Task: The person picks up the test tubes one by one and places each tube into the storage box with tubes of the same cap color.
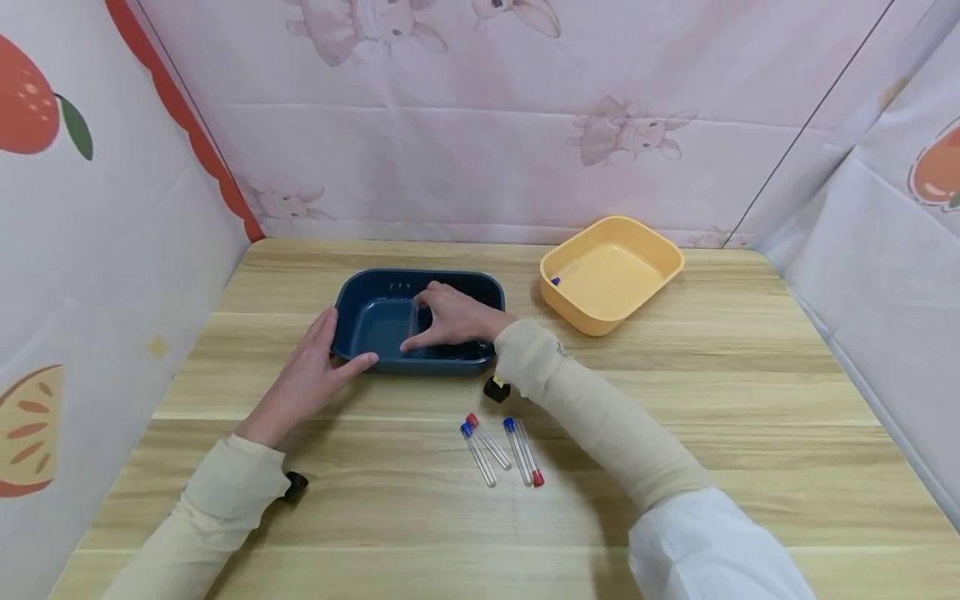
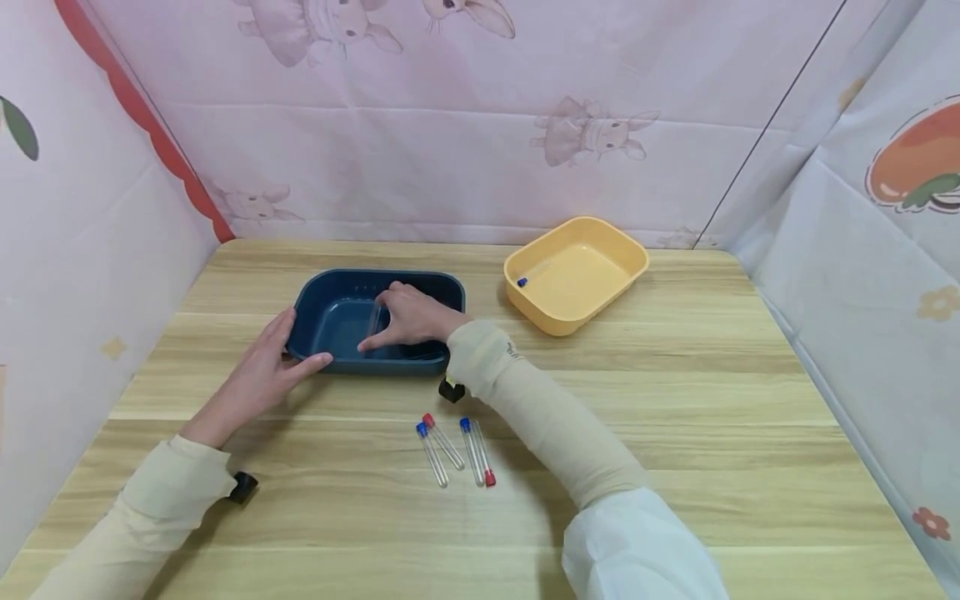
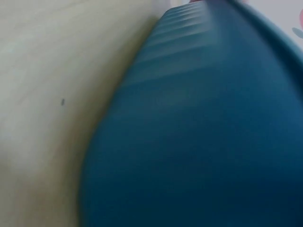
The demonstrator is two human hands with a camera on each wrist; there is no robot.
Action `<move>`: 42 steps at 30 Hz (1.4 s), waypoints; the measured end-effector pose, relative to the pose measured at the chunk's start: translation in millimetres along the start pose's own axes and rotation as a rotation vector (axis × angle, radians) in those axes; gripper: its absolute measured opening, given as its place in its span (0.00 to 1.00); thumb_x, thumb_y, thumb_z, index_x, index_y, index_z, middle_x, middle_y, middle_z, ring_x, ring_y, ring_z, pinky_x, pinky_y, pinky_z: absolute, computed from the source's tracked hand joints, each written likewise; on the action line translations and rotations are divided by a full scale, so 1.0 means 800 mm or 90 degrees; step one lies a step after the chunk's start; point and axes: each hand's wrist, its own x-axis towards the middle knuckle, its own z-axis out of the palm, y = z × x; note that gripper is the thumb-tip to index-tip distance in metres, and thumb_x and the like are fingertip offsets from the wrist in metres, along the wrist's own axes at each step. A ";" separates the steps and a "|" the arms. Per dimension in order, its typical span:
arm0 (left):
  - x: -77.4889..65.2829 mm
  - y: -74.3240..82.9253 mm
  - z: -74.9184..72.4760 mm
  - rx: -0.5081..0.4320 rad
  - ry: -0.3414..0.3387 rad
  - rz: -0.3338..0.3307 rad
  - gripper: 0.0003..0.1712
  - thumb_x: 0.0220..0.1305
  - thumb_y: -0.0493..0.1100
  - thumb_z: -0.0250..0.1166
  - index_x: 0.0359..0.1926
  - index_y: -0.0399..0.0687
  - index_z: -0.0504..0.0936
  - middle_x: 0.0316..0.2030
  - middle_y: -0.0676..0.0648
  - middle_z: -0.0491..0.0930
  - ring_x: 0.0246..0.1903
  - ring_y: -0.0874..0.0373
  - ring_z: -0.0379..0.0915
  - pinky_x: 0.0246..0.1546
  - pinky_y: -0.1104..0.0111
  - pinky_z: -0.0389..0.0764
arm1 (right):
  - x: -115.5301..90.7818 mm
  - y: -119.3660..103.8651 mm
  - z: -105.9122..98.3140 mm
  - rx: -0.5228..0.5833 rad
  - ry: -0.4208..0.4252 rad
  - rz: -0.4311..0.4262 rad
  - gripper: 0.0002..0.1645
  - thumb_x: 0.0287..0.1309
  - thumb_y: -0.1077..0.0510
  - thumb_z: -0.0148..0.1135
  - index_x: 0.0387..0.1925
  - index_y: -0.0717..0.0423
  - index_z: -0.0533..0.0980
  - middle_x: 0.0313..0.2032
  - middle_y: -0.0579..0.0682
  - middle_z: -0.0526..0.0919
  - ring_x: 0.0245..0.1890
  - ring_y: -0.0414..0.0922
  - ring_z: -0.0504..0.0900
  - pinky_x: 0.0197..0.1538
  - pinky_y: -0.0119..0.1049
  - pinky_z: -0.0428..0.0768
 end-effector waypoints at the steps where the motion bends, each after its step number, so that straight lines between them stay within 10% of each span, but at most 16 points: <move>1: 0.000 0.000 0.000 0.000 0.001 0.001 0.63 0.72 0.67 0.61 0.82 0.38 0.32 0.81 0.31 0.34 0.78 0.30 0.38 0.70 0.34 0.53 | 0.001 0.000 0.001 -0.003 -0.007 0.003 0.56 0.55 0.26 0.70 0.71 0.60 0.70 0.60 0.54 0.73 0.53 0.44 0.72 0.58 0.37 0.77; 27: 0.000 -0.001 0.001 -0.011 0.011 -0.005 0.63 0.71 0.66 0.62 0.82 0.37 0.33 0.81 0.31 0.36 0.76 0.29 0.42 0.70 0.33 0.55 | 0.008 -0.006 0.018 -0.196 -0.014 0.071 0.60 0.50 0.20 0.67 0.74 0.53 0.68 0.57 0.51 0.73 0.51 0.45 0.71 0.57 0.37 0.76; 42: 0.001 -0.001 -0.001 -0.009 0.006 -0.005 0.64 0.70 0.67 0.62 0.82 0.36 0.34 0.80 0.30 0.37 0.76 0.29 0.42 0.69 0.33 0.55 | 0.012 -0.005 0.021 -0.165 -0.009 0.088 0.64 0.49 0.19 0.67 0.76 0.55 0.65 0.60 0.52 0.71 0.53 0.45 0.71 0.61 0.39 0.76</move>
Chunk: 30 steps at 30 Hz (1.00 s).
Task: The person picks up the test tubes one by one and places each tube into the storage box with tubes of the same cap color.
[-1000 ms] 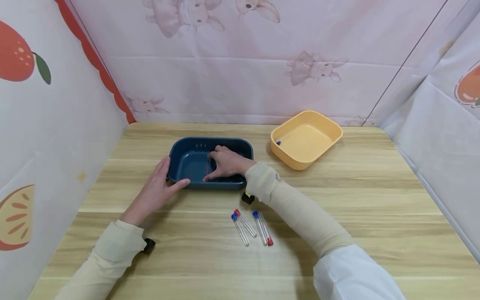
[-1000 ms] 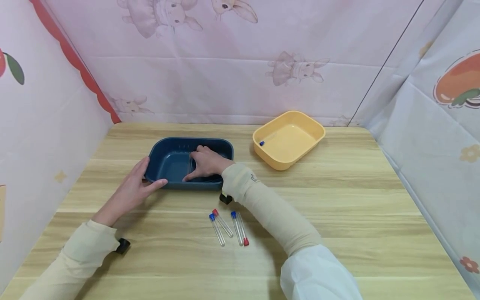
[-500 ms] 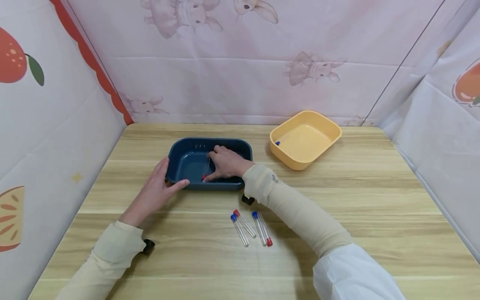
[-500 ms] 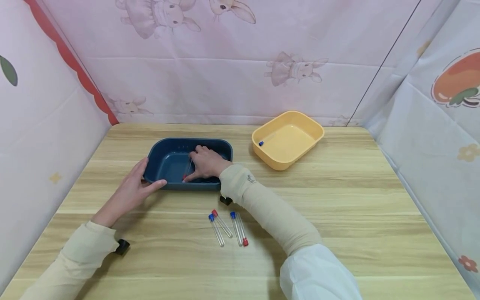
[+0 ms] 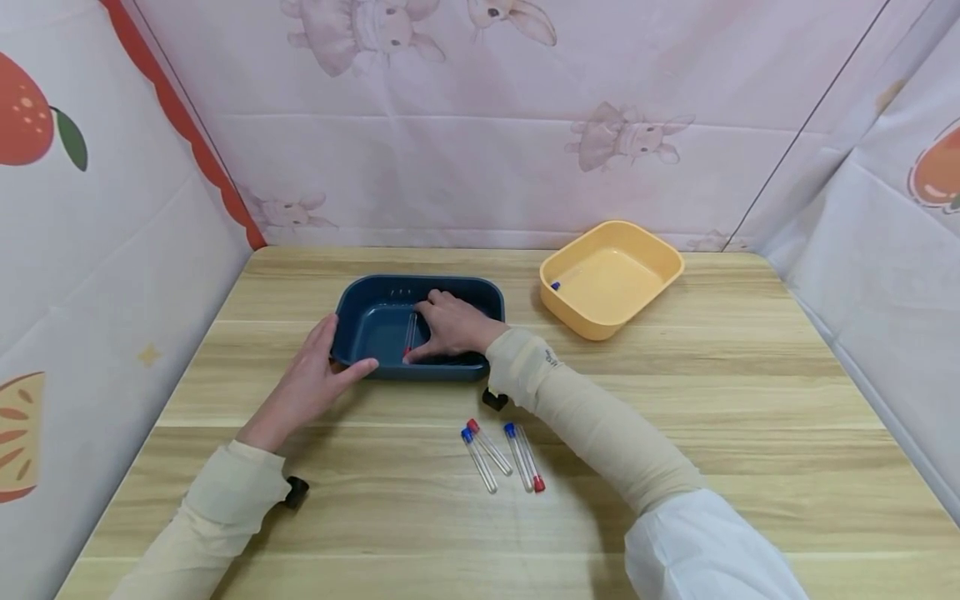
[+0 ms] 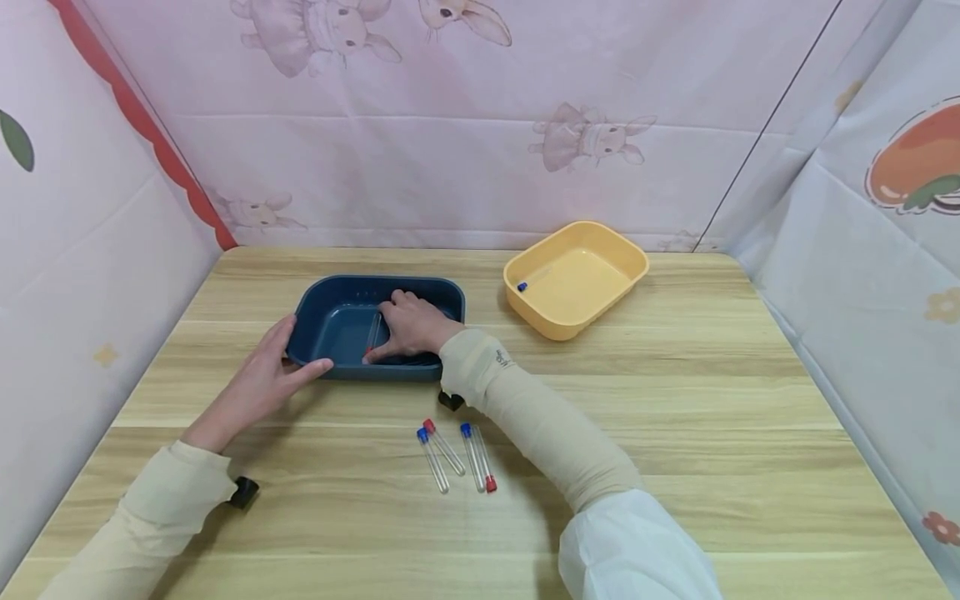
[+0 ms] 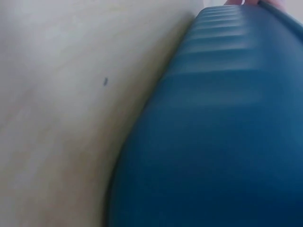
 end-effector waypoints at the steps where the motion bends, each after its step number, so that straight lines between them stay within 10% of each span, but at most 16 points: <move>1: 0.000 0.000 0.000 0.000 0.000 -0.001 0.64 0.70 0.67 0.62 0.82 0.36 0.34 0.80 0.30 0.37 0.76 0.29 0.42 0.69 0.33 0.55 | 0.000 0.000 0.000 0.001 0.004 -0.001 0.64 0.50 0.18 0.66 0.76 0.55 0.65 0.60 0.53 0.71 0.54 0.45 0.71 0.61 0.40 0.76; 13: 0.003 -0.001 -0.002 0.010 -0.002 -0.005 0.64 0.70 0.67 0.63 0.82 0.36 0.33 0.80 0.30 0.37 0.76 0.28 0.42 0.68 0.31 0.55 | -0.004 0.002 -0.007 0.032 0.017 -0.013 0.59 0.59 0.18 0.55 0.74 0.58 0.68 0.60 0.54 0.74 0.54 0.45 0.74 0.61 0.40 0.77; 30: 0.002 0.005 -0.003 0.020 -0.010 -0.017 0.65 0.69 0.68 0.63 0.82 0.36 0.33 0.80 0.29 0.37 0.76 0.28 0.41 0.69 0.32 0.55 | -0.045 0.023 -0.050 0.269 0.115 -0.087 0.48 0.69 0.32 0.60 0.76 0.58 0.64 0.66 0.57 0.72 0.63 0.51 0.75 0.64 0.44 0.76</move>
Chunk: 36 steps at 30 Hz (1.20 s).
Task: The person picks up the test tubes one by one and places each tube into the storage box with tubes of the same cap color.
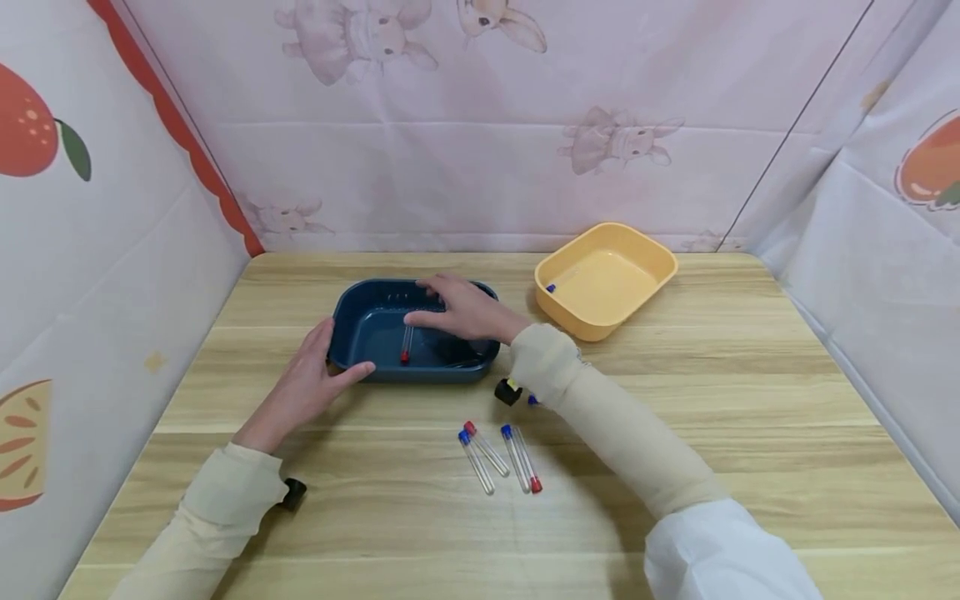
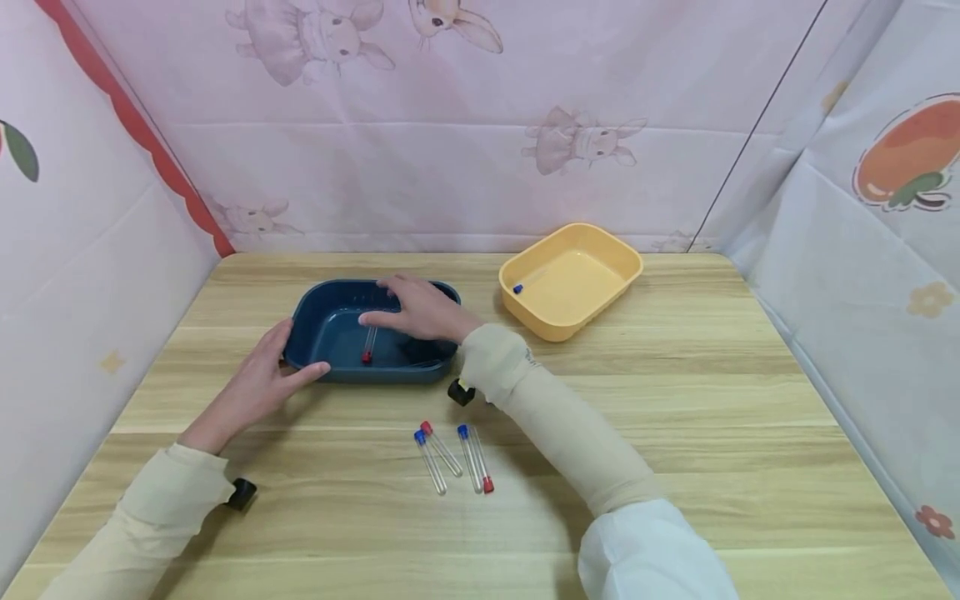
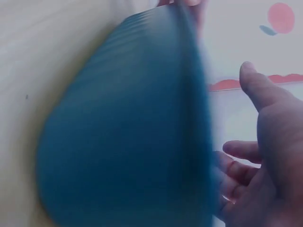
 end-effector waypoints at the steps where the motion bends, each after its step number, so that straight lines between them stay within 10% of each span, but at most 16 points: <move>1: 0.000 0.000 0.000 -0.001 0.000 -0.001 0.65 0.69 0.68 0.63 0.82 0.36 0.33 0.80 0.29 0.37 0.76 0.28 0.41 0.69 0.32 0.55 | -0.005 0.000 -0.005 0.012 0.007 -0.009 0.47 0.70 0.33 0.60 0.76 0.58 0.64 0.66 0.58 0.73 0.62 0.52 0.75 0.63 0.44 0.77; 18: 0.001 -0.002 0.000 -0.012 -0.001 0.007 0.65 0.70 0.67 0.64 0.81 0.36 0.32 0.80 0.29 0.37 0.77 0.29 0.40 0.70 0.33 0.53 | -0.098 -0.005 -0.067 0.043 0.059 -0.043 0.48 0.68 0.39 0.66 0.78 0.56 0.61 0.61 0.50 0.72 0.60 0.50 0.72 0.57 0.48 0.78; 36: 0.002 -0.006 0.001 -0.015 -0.006 0.006 0.66 0.69 0.68 0.63 0.81 0.37 0.31 0.80 0.31 0.35 0.78 0.31 0.38 0.71 0.34 0.52 | -0.194 0.006 -0.071 -0.011 0.071 -0.060 0.50 0.65 0.42 0.70 0.78 0.57 0.60 0.73 0.52 0.67 0.67 0.48 0.71 0.69 0.48 0.72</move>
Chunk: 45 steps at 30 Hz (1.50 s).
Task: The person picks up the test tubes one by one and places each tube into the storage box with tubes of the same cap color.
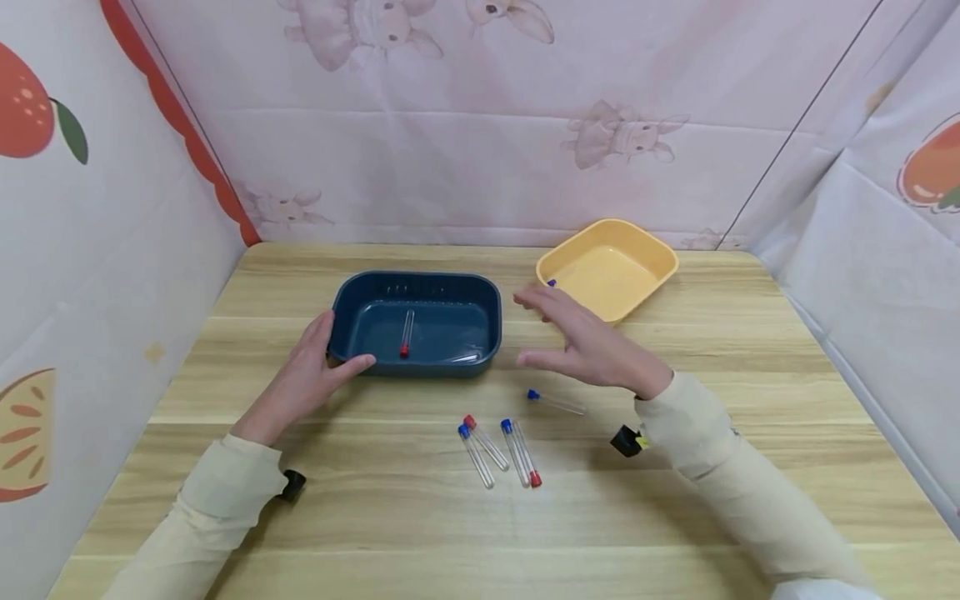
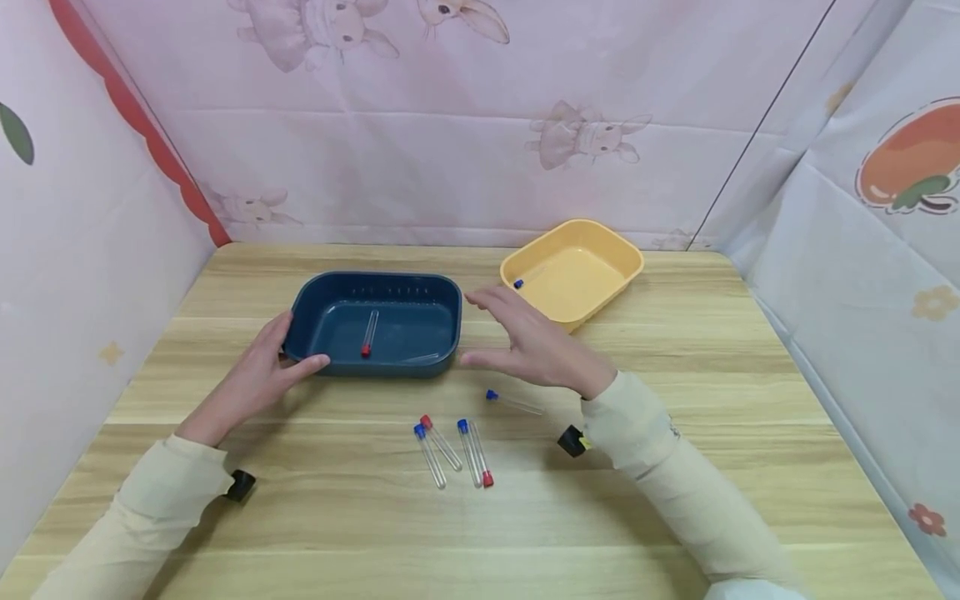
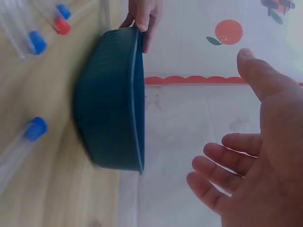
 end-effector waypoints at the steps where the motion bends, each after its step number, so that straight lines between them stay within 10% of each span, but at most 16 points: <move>1: 0.000 0.001 0.000 -0.001 -0.002 -0.001 0.66 0.69 0.68 0.63 0.81 0.37 0.31 0.81 0.31 0.35 0.78 0.31 0.38 0.72 0.34 0.51 | -0.006 0.000 0.000 0.000 -0.005 0.002 0.51 0.65 0.41 0.71 0.78 0.57 0.59 0.74 0.52 0.65 0.68 0.47 0.70 0.69 0.48 0.71; 19: -0.003 0.001 -0.001 -0.008 -0.008 0.001 0.67 0.69 0.69 0.62 0.81 0.39 0.29 0.81 0.31 0.33 0.78 0.31 0.37 0.71 0.34 0.51 | -0.085 0.001 0.032 -0.065 -0.026 -0.026 0.49 0.58 0.41 0.76 0.72 0.61 0.68 0.70 0.56 0.72 0.70 0.53 0.70 0.70 0.55 0.70; 45: 0.000 0.001 0.003 -0.002 0.004 0.004 0.65 0.70 0.68 0.63 0.82 0.39 0.30 0.81 0.31 0.35 0.77 0.30 0.40 0.70 0.34 0.54 | -0.107 -0.001 0.097 -0.054 -0.154 0.033 0.50 0.57 0.37 0.75 0.73 0.57 0.70 0.69 0.47 0.71 0.70 0.44 0.67 0.73 0.46 0.68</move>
